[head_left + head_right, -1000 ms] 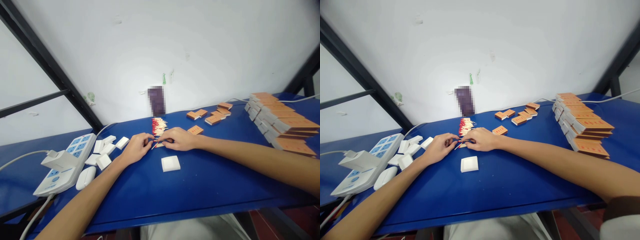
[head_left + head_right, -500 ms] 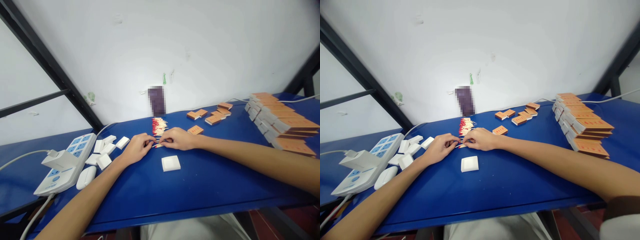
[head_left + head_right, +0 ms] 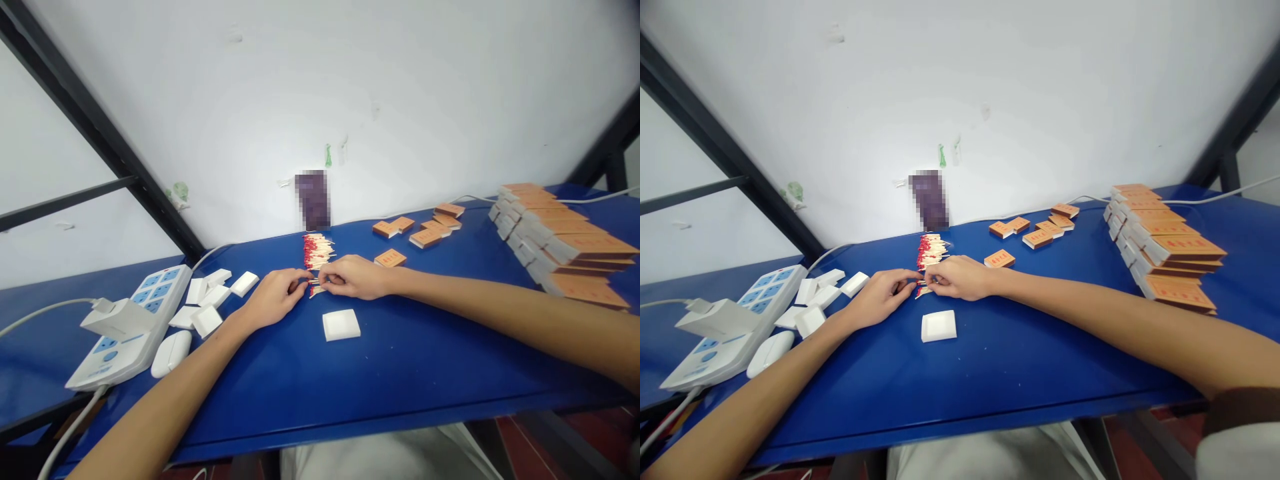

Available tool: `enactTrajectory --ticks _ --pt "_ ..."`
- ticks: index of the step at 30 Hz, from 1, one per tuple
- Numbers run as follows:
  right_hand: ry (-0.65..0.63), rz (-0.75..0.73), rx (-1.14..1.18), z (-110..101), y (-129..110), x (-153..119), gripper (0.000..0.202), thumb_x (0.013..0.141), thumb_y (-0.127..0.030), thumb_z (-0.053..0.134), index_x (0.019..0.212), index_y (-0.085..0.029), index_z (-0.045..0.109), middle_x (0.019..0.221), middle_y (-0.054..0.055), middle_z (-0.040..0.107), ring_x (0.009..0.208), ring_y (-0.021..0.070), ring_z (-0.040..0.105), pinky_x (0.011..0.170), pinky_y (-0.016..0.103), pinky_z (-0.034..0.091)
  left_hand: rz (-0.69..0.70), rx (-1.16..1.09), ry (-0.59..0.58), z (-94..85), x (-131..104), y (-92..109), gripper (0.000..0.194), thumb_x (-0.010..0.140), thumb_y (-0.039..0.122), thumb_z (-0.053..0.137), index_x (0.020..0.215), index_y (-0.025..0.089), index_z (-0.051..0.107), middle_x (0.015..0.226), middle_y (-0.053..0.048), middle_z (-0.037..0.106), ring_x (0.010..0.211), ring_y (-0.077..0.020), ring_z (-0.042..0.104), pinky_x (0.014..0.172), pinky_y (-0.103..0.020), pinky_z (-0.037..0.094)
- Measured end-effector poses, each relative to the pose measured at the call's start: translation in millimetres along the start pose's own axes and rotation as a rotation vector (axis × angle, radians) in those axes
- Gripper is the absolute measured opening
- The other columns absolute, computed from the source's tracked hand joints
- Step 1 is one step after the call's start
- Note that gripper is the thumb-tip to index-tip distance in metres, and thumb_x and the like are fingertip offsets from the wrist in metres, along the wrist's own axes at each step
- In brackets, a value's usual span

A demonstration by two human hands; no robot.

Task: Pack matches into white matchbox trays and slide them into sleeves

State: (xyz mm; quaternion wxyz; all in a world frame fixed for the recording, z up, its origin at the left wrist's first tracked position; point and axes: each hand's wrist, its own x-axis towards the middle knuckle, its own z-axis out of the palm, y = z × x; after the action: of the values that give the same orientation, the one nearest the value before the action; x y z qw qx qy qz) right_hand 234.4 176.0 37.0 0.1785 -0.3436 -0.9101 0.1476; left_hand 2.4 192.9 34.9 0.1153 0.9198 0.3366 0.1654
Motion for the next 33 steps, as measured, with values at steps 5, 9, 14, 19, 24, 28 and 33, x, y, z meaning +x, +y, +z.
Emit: enactTrajectory --ticks 5,9,14,19,24,28,33 --pt "-0.020 0.007 -0.012 0 -3 -1 0.006 0.087 -0.023 0.054 0.087 -0.018 0.057 0.065 -0.005 0.053 0.056 0.0090 0.044 0.057 0.022 0.027 0.011 -0.005 0.008 0.0 0 1 0.028 0.095 0.025 0.044 0.111 0.023 0.067 0.080 -0.001 0.064 0.065 -0.0134 0.053 0.063 -0.025 0.038" --pt "-0.041 0.008 -0.036 0 -4 0 0.008 0.090 -0.025 0.052 0.090 -0.019 0.057 0.067 -0.003 0.055 0.058 0.0103 0.045 0.058 0.023 0.027 0.021 0.019 0.025 0.3 0 0 0.026 0.094 0.024 0.046 0.107 0.023 0.068 0.071 0.001 0.056 0.063 -0.0128 0.050 0.062 -0.025 0.036" --pt "-0.069 -0.023 -0.061 -1 -3 0 0.014 0.095 -0.027 0.045 0.095 -0.019 0.056 0.078 0.001 0.060 0.064 0.0127 0.049 0.061 0.024 0.031 0.016 0.025 0.041 0.0 0 1 0.022 0.093 0.024 0.048 0.098 0.022 0.070 0.073 0.000 0.052 0.065 -0.0123 0.049 0.062 -0.025 0.036" --pt "-0.062 -0.037 -0.064 1 -2 -1 0.015 0.097 -0.028 0.041 0.095 -0.020 0.053 0.083 0.002 0.061 0.067 0.0142 0.050 0.063 0.025 0.033 0.000 0.009 0.057 0.6 -1 1 0.021 0.093 0.026 0.050 0.097 0.021 0.070 0.082 -0.001 0.053 0.069 -0.0123 0.051 0.065 -0.025 0.039" --pt "0.122 -0.034 0.036 6 2 -1 0.017 0.098 -0.028 0.037 0.092 -0.019 0.050 0.080 0.002 0.058 0.067 0.0137 0.049 0.064 0.025 0.036 -0.001 0.008 0.088 2.5 -1 -1 0.023 0.093 0.030 0.050 0.095 0.020 0.071 0.084 -0.002 0.055 0.069 -0.0130 0.051 0.065 -0.027 0.040" --pt "0.332 -0.007 0.133 10 3 -1 0.010 0.093 -0.022 0.045 0.087 -0.018 0.051 0.078 0.001 0.059 0.068 0.0123 0.052 0.066 0.023 0.039 -0.013 0.019 0.111 3.5 -1 0 0.022 0.092 0.030 0.052 0.094 0.021 0.072 0.085 -0.003 0.057 0.069 -0.0135 0.053 0.065 -0.027 0.041" --pt "0.338 0.022 0.144 10 1 -1 0.009 0.079 -0.009 0.051 0.079 -0.018 0.051 0.067 -0.004 0.052 0.058 0.0091 0.047 0.059 0.020 0.037 -0.035 0.024 0.100 2.6 1 1 0.018 0.090 0.026 0.055 0.091 0.020 0.072 0.088 -0.003 0.064 0.073 -0.0143 0.055 0.068 -0.027 0.043"
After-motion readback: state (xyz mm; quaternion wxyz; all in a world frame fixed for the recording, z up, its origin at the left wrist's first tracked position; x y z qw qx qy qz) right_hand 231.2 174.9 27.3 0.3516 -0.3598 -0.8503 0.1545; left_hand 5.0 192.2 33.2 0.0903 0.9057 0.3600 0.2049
